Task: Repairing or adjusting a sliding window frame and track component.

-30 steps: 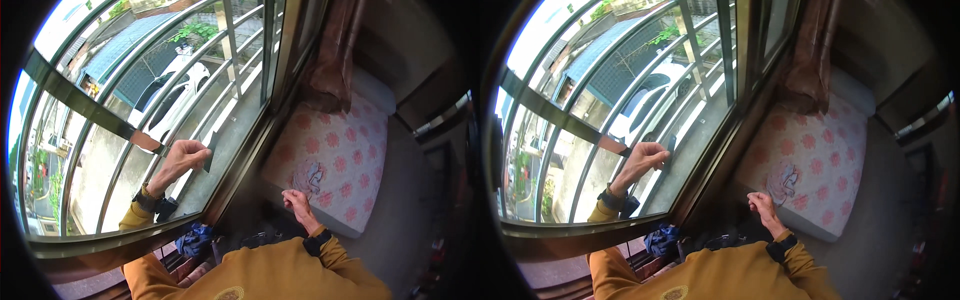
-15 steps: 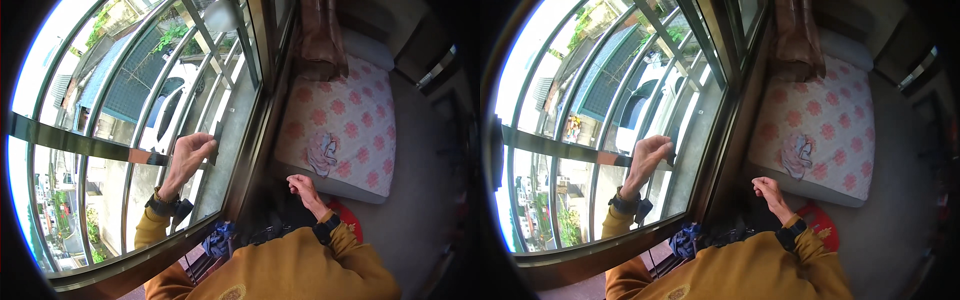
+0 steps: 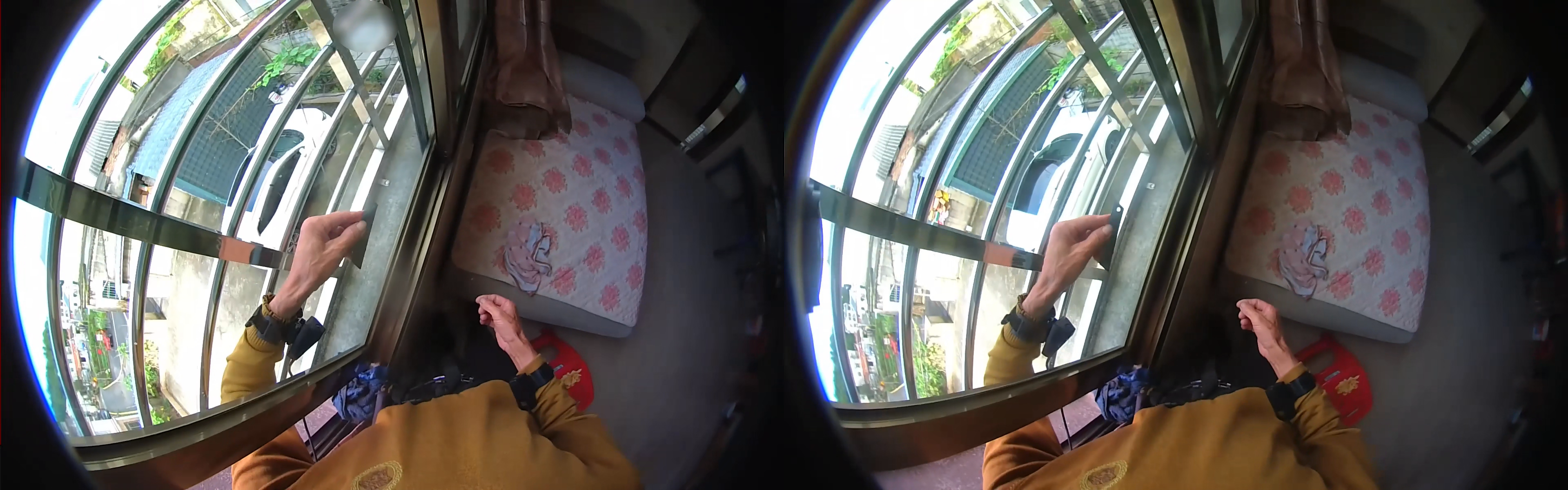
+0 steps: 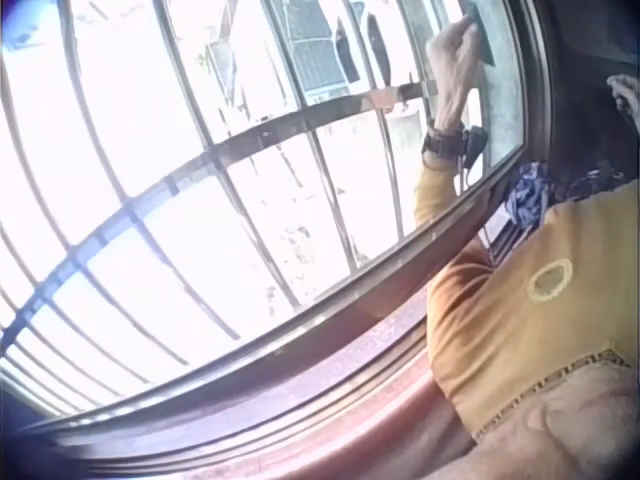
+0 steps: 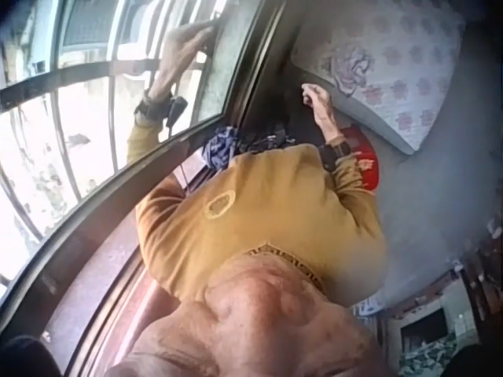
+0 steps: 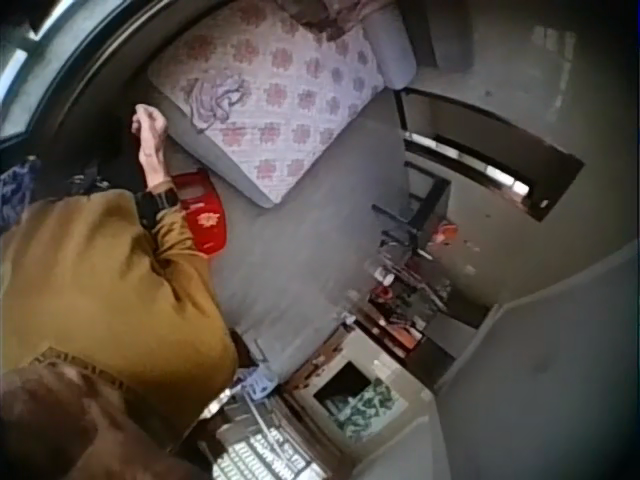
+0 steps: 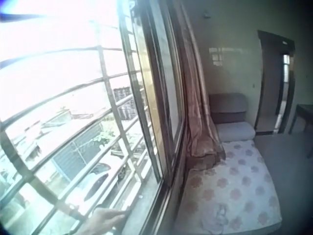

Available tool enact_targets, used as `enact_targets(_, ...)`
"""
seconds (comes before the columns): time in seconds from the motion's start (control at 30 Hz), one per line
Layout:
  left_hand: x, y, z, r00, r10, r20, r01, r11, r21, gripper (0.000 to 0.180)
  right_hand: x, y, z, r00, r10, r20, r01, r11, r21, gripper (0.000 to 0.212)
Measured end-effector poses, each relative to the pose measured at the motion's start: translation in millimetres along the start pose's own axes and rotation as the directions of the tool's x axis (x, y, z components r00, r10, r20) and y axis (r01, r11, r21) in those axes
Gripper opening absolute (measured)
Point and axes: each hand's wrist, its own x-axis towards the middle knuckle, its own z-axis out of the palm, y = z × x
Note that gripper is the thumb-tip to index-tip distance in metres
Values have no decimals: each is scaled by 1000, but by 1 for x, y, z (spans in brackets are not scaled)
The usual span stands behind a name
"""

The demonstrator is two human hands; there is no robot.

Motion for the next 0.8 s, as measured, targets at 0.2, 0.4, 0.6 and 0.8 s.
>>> enact_targets(0.2,2,-13,5,999,-7,33,6,999,42,30,1,4,4,1000,-1,7,1,1000,1,14)
enact_targets(0.4,2,5,-6,998,66,-1,-66,997,-46,31,3,2,6,1000,-7,-10,7,1000,8,15)
enact_targets(0.6,3,-4,6,1000,8,9,-8,1000,23,31,9,6,6,1000,4,-8,-4,1000,-7,15)
enact_targets(0.8,8,-5,3,999,47,4,-47,996,-73,30,12,9,-1,1000,-8,-30,9,1000,25,15)
